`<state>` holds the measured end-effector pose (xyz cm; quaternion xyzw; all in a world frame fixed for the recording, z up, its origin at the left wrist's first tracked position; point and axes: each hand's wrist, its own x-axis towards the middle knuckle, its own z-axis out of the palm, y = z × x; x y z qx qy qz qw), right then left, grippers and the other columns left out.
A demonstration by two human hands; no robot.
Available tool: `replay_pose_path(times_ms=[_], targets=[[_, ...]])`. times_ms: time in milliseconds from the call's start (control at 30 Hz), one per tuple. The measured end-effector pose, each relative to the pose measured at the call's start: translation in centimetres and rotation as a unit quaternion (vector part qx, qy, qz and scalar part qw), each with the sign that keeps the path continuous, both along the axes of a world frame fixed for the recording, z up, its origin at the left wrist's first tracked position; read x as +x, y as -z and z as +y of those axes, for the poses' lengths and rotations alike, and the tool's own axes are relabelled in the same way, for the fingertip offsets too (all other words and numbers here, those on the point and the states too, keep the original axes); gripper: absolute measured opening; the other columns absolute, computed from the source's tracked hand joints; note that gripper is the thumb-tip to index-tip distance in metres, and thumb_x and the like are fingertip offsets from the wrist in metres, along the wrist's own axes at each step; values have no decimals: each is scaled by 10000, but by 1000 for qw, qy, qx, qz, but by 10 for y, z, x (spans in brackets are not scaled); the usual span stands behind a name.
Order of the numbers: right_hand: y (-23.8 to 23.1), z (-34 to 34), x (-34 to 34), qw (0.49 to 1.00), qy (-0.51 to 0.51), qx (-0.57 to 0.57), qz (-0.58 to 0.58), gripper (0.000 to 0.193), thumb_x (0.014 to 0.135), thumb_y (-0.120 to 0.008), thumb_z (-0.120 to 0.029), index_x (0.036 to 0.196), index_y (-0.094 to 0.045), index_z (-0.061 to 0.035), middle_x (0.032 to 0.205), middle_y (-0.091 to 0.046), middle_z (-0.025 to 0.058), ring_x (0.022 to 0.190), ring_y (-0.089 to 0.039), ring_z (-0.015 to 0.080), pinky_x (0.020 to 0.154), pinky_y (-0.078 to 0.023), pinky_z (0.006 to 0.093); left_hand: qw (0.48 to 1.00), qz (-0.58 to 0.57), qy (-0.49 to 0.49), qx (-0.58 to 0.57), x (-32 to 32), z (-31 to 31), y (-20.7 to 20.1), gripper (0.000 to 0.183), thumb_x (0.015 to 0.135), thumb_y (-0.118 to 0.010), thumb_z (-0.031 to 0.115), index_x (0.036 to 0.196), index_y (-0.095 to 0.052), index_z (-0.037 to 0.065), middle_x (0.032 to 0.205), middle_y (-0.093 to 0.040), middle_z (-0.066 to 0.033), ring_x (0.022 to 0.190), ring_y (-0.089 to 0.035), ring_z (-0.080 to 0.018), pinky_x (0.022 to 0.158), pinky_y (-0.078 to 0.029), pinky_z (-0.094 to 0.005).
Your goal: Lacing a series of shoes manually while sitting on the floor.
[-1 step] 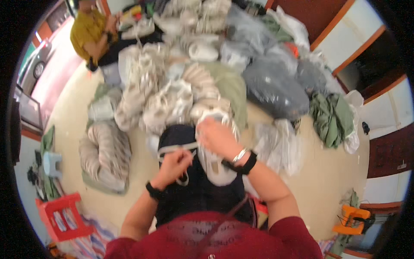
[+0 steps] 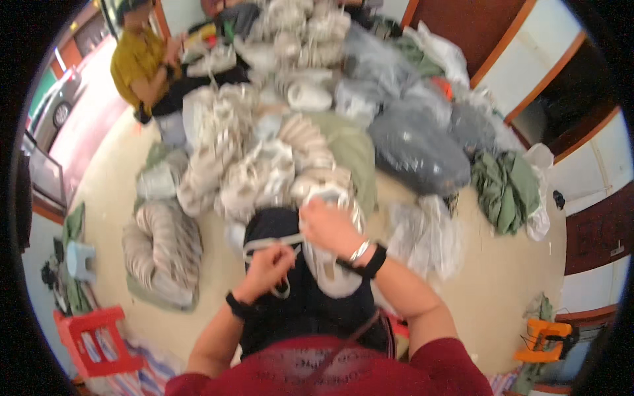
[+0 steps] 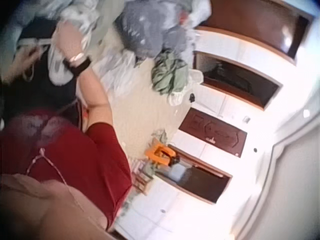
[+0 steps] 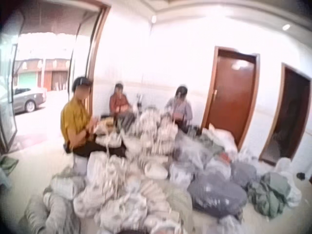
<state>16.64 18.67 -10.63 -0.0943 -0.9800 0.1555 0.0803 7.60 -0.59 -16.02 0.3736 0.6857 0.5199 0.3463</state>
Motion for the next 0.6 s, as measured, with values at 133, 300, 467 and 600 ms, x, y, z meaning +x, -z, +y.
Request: replay_pose_path(times_ms=[133, 300, 467, 600], targets=[[5, -15, -5, 997, -1, 49, -67, 140, 797, -589, -138, 911, -580, -57, 955, -544, 169, 662, -621, 374, 570, -510, 478, 999, -50, 12, 18, 8, -5, 9, 103, 892, -606, 120, 894, -621, 18, 671, -611, -12, 525, -551, -61, 467, -431, -223], [18, -4, -14, 995, -42, 59, -63, 118, 797, -600, -144, 862, -590, -45, 931, -555, 163, 686, -635, 363, 584, -517, 465, 997, -80, 23, -2, 9, -6, -6, 120, 917, -602, 140, 916, -601, 19, 733, -641, -18, 540, -554, -43, 452, -440, -202], [22, 15, -30, 996, -47, -49, -66, 122, 834, -535, -124, 909, -571, -36, 955, -590, 151, 815, -619, 360, 710, -508, 445, 997, -75, 20, 28, 4, 0, -3, 142, 925, -607, 154, 933, -599, 13, 730, -639, -11, 515, -536, -41, 432, -428, -196], [25, 33, -30, 961, -38, -268, -58, 152, 874, -547, -187, 891, -537, -36, 809, -599, 127, 726, -581, 275, 673, -456, 381, 974, 122, 83, 172, 4, 5, 7, 103, 889, -636, 120, 926, -614, 27, 964, -642, -79, 753, -615, -105, 610, -498, -244]])
